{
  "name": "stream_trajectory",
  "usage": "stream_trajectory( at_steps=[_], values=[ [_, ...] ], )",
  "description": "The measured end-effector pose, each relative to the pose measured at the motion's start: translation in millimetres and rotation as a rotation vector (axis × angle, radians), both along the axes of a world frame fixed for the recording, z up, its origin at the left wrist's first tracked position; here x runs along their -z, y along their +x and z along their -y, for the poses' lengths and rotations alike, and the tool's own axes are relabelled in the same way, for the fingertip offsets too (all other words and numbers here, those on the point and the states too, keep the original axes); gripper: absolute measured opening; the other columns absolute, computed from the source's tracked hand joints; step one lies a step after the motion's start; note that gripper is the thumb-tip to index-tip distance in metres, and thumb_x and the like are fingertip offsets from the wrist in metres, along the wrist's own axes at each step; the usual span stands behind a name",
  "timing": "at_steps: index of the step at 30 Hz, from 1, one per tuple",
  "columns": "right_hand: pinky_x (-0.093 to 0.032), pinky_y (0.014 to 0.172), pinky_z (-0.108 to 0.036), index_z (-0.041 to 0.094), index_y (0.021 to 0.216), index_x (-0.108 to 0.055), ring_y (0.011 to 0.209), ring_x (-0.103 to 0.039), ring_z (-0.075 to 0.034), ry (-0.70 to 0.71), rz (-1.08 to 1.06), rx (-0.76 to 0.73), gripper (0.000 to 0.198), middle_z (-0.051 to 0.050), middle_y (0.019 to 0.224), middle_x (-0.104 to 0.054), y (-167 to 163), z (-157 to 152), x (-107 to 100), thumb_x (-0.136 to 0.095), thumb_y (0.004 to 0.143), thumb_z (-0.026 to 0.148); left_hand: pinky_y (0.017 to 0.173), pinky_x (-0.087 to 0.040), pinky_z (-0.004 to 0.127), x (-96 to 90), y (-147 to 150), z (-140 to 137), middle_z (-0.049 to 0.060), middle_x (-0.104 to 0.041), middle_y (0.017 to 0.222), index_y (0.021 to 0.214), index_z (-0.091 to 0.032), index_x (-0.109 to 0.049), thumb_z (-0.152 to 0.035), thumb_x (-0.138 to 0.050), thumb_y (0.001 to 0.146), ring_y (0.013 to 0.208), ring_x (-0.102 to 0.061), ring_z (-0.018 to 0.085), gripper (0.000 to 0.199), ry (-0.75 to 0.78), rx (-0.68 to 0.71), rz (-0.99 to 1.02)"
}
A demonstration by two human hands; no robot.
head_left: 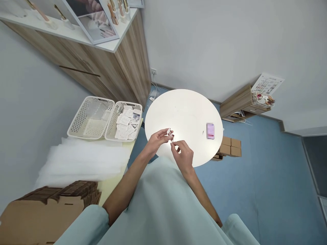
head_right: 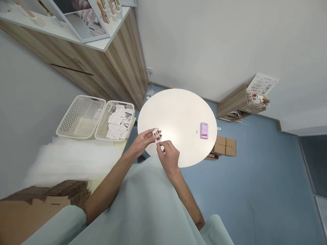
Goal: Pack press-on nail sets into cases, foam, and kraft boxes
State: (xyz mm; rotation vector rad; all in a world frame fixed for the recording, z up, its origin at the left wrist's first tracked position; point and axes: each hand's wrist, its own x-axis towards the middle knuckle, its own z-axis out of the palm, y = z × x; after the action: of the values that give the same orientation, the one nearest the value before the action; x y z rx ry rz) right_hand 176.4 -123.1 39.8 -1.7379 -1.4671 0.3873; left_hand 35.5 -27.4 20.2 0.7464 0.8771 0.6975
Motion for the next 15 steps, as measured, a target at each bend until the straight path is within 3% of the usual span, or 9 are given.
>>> stream_trajectory(
  at_steps=[4,10,15],
  values=[
    [-0.047,0.063,-0.029,0.023,0.090,-0.074,0.064,-0.060,-0.013,-0.010,-0.041,0.075,0.024,-0.004,0.089,-0.076,0.0,-4.3,-3.1,-0.060,0.104,0.036,0.104,-0.053,0.042,-2.4,-9.0,1.2,0.015,-0.074,0.139,0.128,-0.021,-0.075,-0.049,-0.093,0.077,0.129,-0.068,0.031,0.061,0.057,-0.021,-0.055],
    [-0.046,0.059,-0.030,0.023,0.083,-0.072,0.055,-0.057,-0.015,-0.291,-0.609,0.191,0.028,0.003,0.064,-0.062,4.3,-14.2,-4.3,-0.074,0.090,0.050,0.078,-0.053,0.035,-2.3,-26.6,-5.9,0.009,-0.079,0.096,0.102,-0.019,-0.077,-0.051,-0.098,0.066,0.088,-0.071,0.023,0.053,0.104,-0.172,-0.194],
    [-0.040,0.055,-0.029,0.022,0.081,-0.073,0.054,-0.054,-0.013,-0.342,-0.769,0.186,0.033,0.001,0.071,-0.067,-1.2,-16.2,-2.8,-0.080,0.083,0.055,0.077,-0.052,0.032,-2.8,-38.0,-8.1,0.007,-0.077,0.097,0.106,-0.019,-0.079,-0.049,-0.098,0.067,0.085,-0.068,0.019,0.053,0.091,-0.144,-0.139]
  ],
)
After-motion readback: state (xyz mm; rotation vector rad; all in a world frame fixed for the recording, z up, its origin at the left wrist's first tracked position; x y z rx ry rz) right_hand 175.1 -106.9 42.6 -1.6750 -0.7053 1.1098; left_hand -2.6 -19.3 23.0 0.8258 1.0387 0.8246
